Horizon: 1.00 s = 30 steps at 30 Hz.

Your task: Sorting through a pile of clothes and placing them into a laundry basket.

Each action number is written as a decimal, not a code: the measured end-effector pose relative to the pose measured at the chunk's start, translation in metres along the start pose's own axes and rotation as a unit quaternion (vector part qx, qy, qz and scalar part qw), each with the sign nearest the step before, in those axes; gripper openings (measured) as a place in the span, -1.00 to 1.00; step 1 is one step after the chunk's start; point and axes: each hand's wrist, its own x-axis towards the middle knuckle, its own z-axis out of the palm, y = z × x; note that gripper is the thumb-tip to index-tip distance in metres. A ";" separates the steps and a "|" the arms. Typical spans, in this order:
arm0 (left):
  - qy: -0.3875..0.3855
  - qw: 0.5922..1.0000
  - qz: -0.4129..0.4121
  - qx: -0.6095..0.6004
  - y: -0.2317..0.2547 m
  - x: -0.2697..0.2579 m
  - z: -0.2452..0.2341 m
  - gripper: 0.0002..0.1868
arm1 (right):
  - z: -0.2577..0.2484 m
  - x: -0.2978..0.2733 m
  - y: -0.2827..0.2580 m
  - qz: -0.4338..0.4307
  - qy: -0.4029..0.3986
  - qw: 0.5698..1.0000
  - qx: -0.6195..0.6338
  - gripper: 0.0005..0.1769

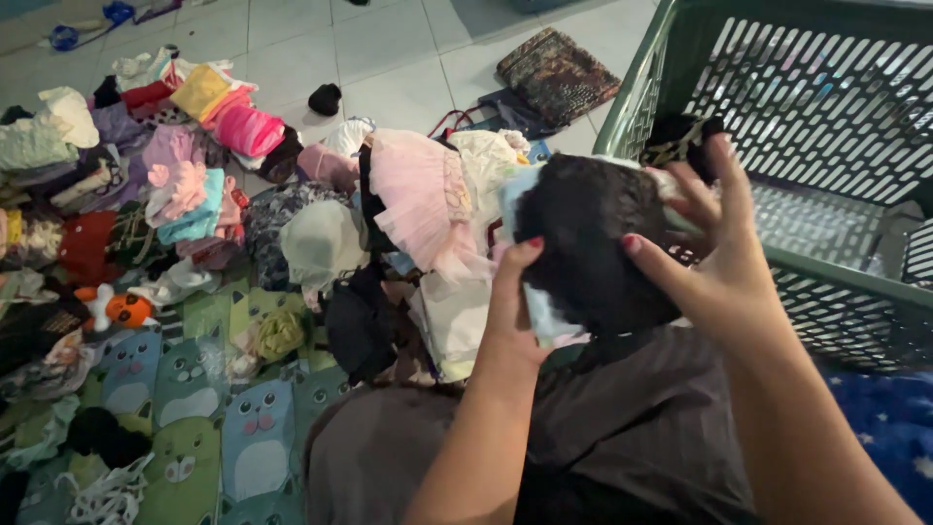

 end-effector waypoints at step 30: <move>0.127 0.358 0.119 0.918 -0.031 0.253 0.032 -0.45 | -0.158 0.219 0.217 0.366 0.227 0.875 0.222 -0.38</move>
